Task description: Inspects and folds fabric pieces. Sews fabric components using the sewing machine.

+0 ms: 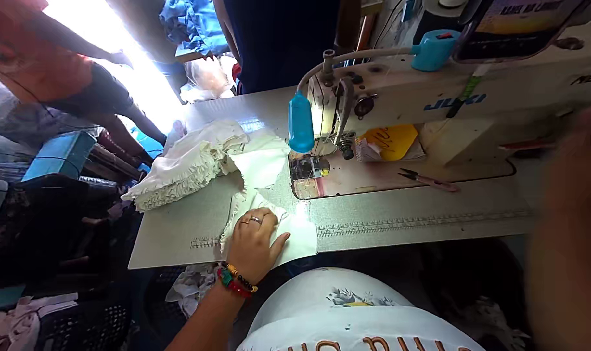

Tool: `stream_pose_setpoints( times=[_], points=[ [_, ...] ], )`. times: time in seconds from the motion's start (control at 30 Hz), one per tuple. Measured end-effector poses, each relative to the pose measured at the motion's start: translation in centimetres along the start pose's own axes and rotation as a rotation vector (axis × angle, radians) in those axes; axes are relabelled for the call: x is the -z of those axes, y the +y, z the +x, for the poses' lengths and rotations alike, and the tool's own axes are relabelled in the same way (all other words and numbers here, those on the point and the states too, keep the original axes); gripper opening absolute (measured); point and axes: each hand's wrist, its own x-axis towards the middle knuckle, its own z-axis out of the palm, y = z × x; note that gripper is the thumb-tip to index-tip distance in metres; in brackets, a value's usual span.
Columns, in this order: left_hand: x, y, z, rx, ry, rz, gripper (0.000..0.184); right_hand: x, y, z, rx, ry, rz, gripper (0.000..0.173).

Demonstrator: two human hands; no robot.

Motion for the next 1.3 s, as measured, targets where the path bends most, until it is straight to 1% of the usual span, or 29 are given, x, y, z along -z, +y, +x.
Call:
stream_pose_setpoints(
  times=[0.03,0.07,0.1,0.13,0.17,0.2,0.27,0.4,0.5,0.6,0.7,0.77,0.87,0.97,1.07,1.17,1.23,1.3],
  points=[
    [-0.8,-0.1,0.1,-0.019,-0.004,-0.001,0.048,-1.3,-1.6,-2.3,0.076,-0.161,-0.009,0.042],
    [-1.2,0.0,0.2,0.001,-0.072,0.0,0.056,-3.0,-2.1,-4.1,0.119,-0.309,-0.025,0.039],
    [-1.3,0.2,0.3,0.041,-0.173,-0.002,0.062,-4.8,-2.0,-5.6,0.142,-0.418,-0.051,0.042],
    [-1.3,0.5,0.4,0.085,-0.273,0.005,0.065,-6.2,-1.7,-6.6,0.141,-0.499,-0.089,0.047],
    [-1.1,0.9,0.4,0.12,-0.339,0.018,0.066,-7.1,-1.4,-7.3,0.142,-0.527,-0.123,0.048],
    [-0.9,1.1,0.3,0.147,-0.371,0.034,0.067,-7.5,-1.3,-7.7,0.14,-0.518,-0.138,0.044],
    [-0.7,1.7,-0.1,0.199,-0.376,0.05,0.067,-7.6,-1.6,-7.9,0.15,-0.488,-0.167,0.034],
    [-0.8,2.5,-0.7,0.282,-0.316,0.062,0.068,-7.3,-3.0,-7.7,0.211,-0.481,-0.255,0.031],
    [-1.0,2.7,-0.8,0.287,-0.316,0.064,0.068,-7.4,-5.2,-8.4,0.214,-0.443,-0.169,0.025],
    [-1.5,2.7,-1.2,0.252,-0.298,0.073,0.066,-8.3,-9.1,-10.1,0.304,-0.513,-0.115,0.028],
    [-1.7,2.8,-1.4,0.236,-0.277,0.073,0.064,-10.5,-12.8,-11.8,0.423,-0.616,-0.084,0.022],
    [-1.8,2.9,-1.5,0.248,-0.28,0.069,0.064,-11.8,-14.8,-12.3,0.486,-0.681,-0.051,0.023],
    [-1.6,3.1,-1.2,0.266,-0.315,0.074,0.064,-13.3,-16.9,-12.0,0.594,-0.723,-0.014,0.018],
    [-1.4,3.1,-1.2,0.287,-0.355,0.069,0.065,-14.2,-18.2,-11.7,0.687,-0.722,-0.007,0.013],
    [-1.2,3.1,-1.0,0.295,-0.372,0.063,0.065,-14.8,-19.1,-11.8,0.726,-0.697,-0.029,0.011],
    [-1.4,3.0,-1.2,0.282,-0.349,0.058,0.064,-15.0,-19.2,-12.2,0.769,-0.658,-0.048,0.008],
    [-1.5,2.9,-1.3,0.277,-0.347,0.05,0.063,-14.8,-19.3,-12.2,0.793,-0.694,-0.068,0.007],
    [-1.5,3.0,-1.5,0.258,-0.357,0.031,0.06,-14.6,-19.2,-11.9,0.791,-0.769,-0.05,0.008]
  ],
)
